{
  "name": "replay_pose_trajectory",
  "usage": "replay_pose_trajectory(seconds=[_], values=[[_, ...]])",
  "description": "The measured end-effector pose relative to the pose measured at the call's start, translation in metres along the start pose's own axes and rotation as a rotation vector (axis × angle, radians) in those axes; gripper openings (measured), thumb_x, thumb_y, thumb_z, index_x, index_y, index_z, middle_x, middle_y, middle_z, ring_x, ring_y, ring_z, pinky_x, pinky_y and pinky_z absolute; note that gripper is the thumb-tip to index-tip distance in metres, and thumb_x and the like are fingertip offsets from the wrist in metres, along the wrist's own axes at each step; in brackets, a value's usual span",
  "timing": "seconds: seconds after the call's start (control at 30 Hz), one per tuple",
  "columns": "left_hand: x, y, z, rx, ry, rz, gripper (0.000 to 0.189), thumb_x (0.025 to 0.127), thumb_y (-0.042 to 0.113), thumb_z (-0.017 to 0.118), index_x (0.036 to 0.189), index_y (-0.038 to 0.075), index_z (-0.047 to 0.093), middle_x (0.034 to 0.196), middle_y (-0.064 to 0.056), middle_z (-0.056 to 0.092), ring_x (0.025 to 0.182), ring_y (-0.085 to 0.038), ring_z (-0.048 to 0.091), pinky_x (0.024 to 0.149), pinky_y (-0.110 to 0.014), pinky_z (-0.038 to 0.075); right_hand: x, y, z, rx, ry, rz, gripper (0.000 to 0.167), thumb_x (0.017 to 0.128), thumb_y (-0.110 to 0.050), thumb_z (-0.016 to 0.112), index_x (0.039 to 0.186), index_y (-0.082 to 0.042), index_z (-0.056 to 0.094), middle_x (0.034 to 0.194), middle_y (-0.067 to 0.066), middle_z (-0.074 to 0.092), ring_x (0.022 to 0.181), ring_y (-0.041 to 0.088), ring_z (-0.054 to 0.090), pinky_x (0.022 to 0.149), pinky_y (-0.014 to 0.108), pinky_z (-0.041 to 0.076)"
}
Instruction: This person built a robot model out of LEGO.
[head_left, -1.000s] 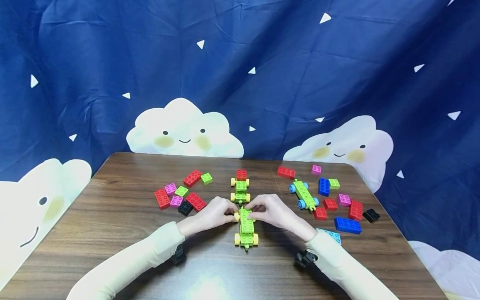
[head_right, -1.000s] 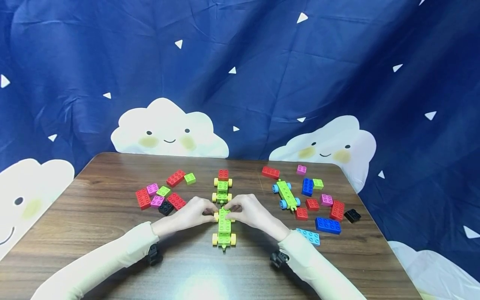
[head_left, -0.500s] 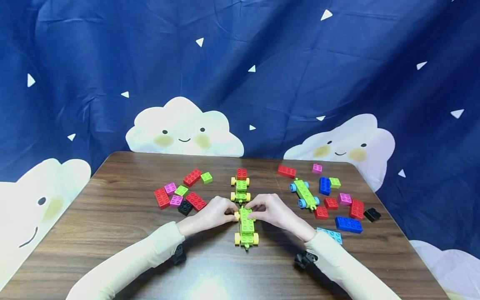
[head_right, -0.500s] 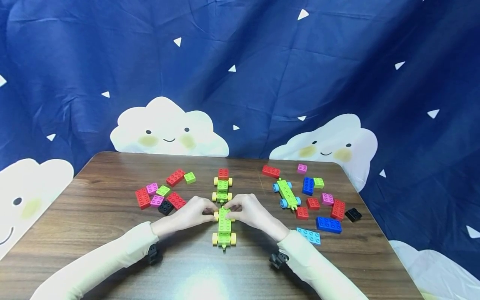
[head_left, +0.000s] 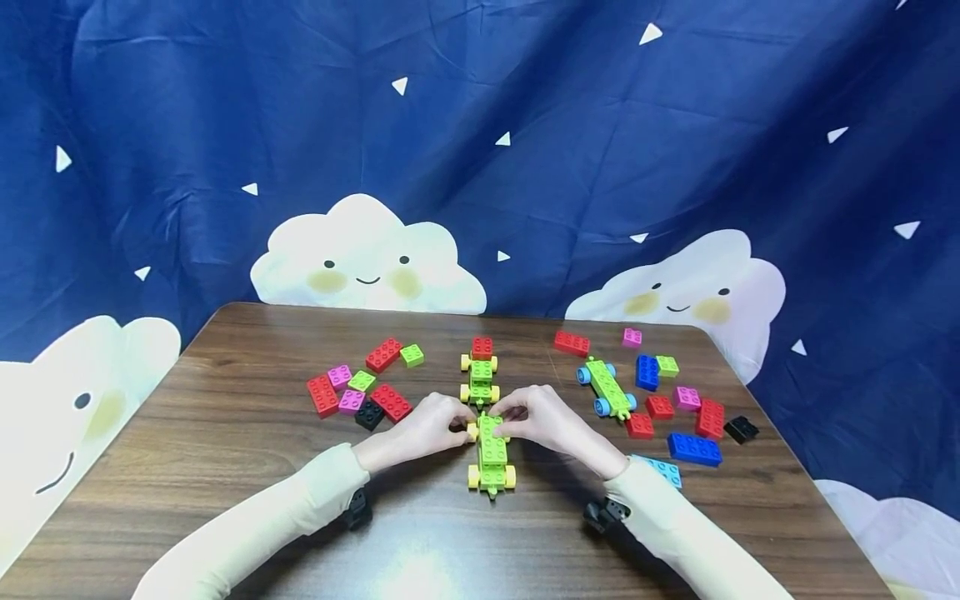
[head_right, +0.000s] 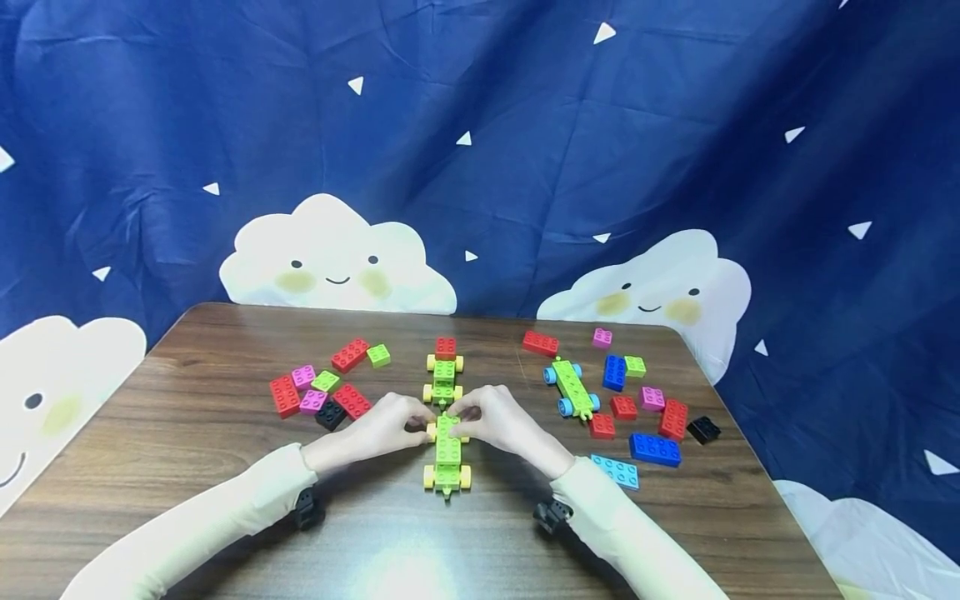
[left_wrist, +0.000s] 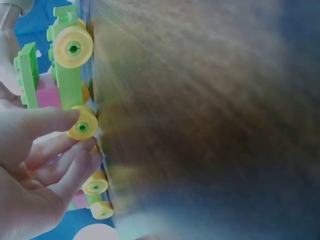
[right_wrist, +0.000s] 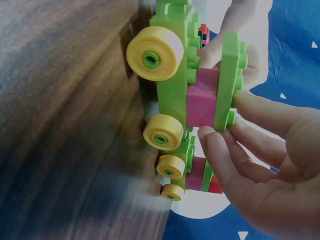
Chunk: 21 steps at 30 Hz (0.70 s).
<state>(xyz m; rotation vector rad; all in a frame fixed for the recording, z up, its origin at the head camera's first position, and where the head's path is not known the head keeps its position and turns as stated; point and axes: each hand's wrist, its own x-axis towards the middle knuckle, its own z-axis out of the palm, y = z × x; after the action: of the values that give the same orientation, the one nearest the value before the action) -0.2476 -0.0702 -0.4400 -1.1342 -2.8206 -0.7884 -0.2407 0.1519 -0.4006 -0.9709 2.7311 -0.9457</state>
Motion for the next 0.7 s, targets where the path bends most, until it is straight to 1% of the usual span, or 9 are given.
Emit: replay_pose_trajectory(seconds=[0.1, 0.2, 0.33, 0.43, 0.5, 0.6, 0.7], values=[[-0.001, -0.001, 0.001, -0.006, -0.002, -0.002, 0.015, 0.084, 0.011, 0.075, 0.098, 0.006, 0.076, 0.094, -0.006, 0.077, 0.084, -0.012, 0.07, 0.073, -0.024, 0.056, 0.0, 0.0, 0.0, -0.003, -0.006, -0.002, 0.021, 0.083, -0.018, 0.079, 0.1, -0.005, 0.077, 0.09, 0.006, 0.078, 0.077, 0.01, 0.071, 0.069, 0.017, 0.054], [-0.002, -0.001, 0.002, -0.004, 0.001, 0.004, 0.016, 0.084, 0.011, 0.075, 0.099, 0.006, 0.076, 0.094, -0.005, 0.077, 0.085, -0.013, 0.071, 0.073, -0.023, 0.056, -0.001, 0.0, 0.001, 0.008, -0.002, 0.003, 0.021, 0.084, -0.017, 0.079, 0.101, -0.006, 0.076, 0.091, 0.005, 0.077, 0.079, 0.01, 0.07, 0.071, 0.022, 0.057], [-0.002, -0.002, 0.003, -0.001, 0.007, 0.009, 0.017, 0.083, 0.012, 0.075, 0.099, 0.006, 0.076, 0.095, -0.005, 0.077, 0.086, -0.013, 0.071, 0.074, -0.023, 0.056, -0.004, -0.001, 0.001, 0.017, 0.016, -0.019, 0.021, 0.084, -0.016, 0.078, 0.102, -0.005, 0.075, 0.094, 0.006, 0.076, 0.082, 0.011, 0.07, 0.074, 0.027, 0.059], [-0.001, -0.002, 0.002, -0.004, 0.006, 0.009, 0.017, 0.083, 0.012, 0.074, 0.1, 0.006, 0.076, 0.096, -0.005, 0.077, 0.086, -0.013, 0.071, 0.075, -0.024, 0.056, -0.006, 0.0, 0.0, 0.006, 0.024, -0.059, 0.022, 0.085, -0.016, 0.078, 0.103, -0.005, 0.074, 0.096, 0.007, 0.076, 0.084, 0.013, 0.071, 0.074, 0.027, 0.06], [-0.001, -0.002, 0.001, -0.008, 0.001, 0.008, 0.018, 0.084, 0.012, 0.074, 0.101, 0.006, 0.076, 0.096, -0.005, 0.077, 0.086, -0.014, 0.071, 0.075, -0.024, 0.056, -0.007, 0.001, -0.002, -0.002, 0.031, -0.069, 0.021, 0.085, -0.016, 0.077, 0.103, -0.006, 0.074, 0.098, 0.006, 0.076, 0.085, 0.014, 0.071, 0.076, 0.028, 0.06], [0.0, -0.002, 0.0, -0.01, -0.007, 0.004, 0.018, 0.085, 0.012, 0.074, 0.101, 0.006, 0.076, 0.097, -0.005, 0.077, 0.087, -0.014, 0.071, 0.076, -0.025, 0.057, -0.01, 0.004, -0.006, -0.025, 0.058, -0.07, 0.019, 0.087, -0.016, 0.076, 0.103, -0.007, 0.074, 0.099, 0.005, 0.076, 0.088, 0.015, 0.072, 0.079, 0.031, 0.06], [0.0, -0.002, 0.0, -0.011, -0.011, -0.001, 0.017, 0.085, 0.012, 0.074, 0.101, 0.006, 0.076, 0.097, -0.006, 0.077, 0.087, -0.014, 0.071, 0.076, -0.027, 0.057, -0.014, 0.008, -0.01, -0.05, 0.104, -0.056, 0.018, 0.088, -0.016, 0.075, 0.103, -0.008, 0.074, 0.099, 0.004, 0.076, 0.089, 0.015, 0.071, 0.081, 0.036, 0.06]])
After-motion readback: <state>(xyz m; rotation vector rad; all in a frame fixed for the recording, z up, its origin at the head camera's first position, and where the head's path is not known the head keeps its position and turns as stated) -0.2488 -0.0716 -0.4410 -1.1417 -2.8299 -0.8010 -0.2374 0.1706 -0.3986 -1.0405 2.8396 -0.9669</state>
